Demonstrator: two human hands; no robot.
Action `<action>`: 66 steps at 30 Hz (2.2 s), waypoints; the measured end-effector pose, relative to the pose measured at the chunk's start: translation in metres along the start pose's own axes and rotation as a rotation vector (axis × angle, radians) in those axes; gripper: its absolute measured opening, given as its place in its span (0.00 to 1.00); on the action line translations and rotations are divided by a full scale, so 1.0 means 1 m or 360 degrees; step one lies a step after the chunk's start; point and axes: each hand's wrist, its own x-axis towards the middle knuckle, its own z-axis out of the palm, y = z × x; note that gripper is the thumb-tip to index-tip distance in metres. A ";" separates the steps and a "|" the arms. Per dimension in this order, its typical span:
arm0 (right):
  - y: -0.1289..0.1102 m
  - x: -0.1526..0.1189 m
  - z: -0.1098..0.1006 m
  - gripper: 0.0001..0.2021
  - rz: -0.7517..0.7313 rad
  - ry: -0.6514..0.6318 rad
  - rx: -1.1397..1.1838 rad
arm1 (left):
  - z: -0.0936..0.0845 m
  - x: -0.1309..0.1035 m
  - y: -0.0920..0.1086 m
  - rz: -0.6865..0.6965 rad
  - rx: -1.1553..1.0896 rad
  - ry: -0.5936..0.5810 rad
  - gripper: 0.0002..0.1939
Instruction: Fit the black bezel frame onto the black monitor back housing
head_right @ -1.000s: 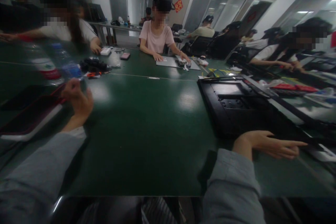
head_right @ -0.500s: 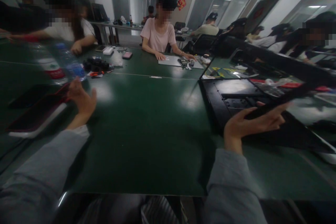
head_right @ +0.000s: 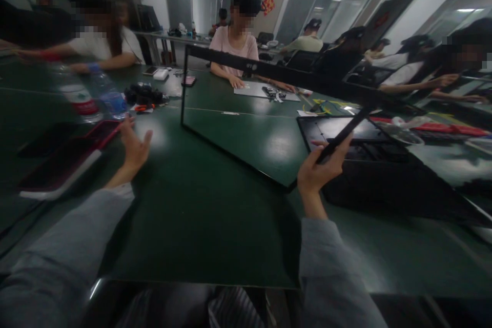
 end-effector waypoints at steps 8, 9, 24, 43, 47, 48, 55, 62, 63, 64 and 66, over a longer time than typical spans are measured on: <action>-0.016 0.002 0.031 0.37 0.0211 -0.0301 0.0046 | -0.005 0.001 0.014 -0.0253 -0.0376 -0.0188 0.39; -0.014 -0.002 0.034 0.38 0.0272 -0.0374 0.0031 | -0.007 0.003 0.014 -0.0333 -0.0378 -0.0212 0.34; 0.050 -0.053 0.065 0.33 0.0381 -0.1346 0.0167 | -0.011 0.010 -0.013 -0.0857 -0.0248 -0.0574 0.17; 0.046 -0.051 0.057 0.26 0.0433 -0.1258 -0.0081 | -0.012 0.001 -0.014 -0.0320 0.0525 -0.0747 0.25; 0.045 -0.051 0.056 0.25 0.0421 -0.1238 -0.0053 | -0.013 0.001 -0.006 -0.0364 0.0545 -0.0771 0.27; 0.044 -0.051 0.055 0.25 0.0413 -0.1230 -0.0043 | -0.014 0.001 -0.003 -0.0374 0.0535 -0.0761 0.28; 0.039 -0.049 0.055 0.25 0.0394 -0.1128 -0.0075 | -0.019 -0.002 0.036 0.0046 0.0196 -0.1326 0.31; 0.046 -0.053 0.054 0.24 0.0392 -0.1055 -0.0049 | -0.024 -0.001 0.045 0.0153 0.0159 -0.1573 0.24; 0.047 -0.053 0.054 0.24 0.0391 -0.1054 -0.0045 | -0.024 0.000 0.042 0.0134 0.0149 -0.1573 0.21; 0.049 -0.053 0.054 0.24 0.0397 -0.1053 -0.0041 | -0.024 0.002 0.039 0.0115 0.0141 -0.1559 0.20; 0.051 -0.053 0.054 0.24 0.0425 -0.1054 -0.0028 | -0.023 0.003 0.034 0.0079 0.0128 -0.1489 0.21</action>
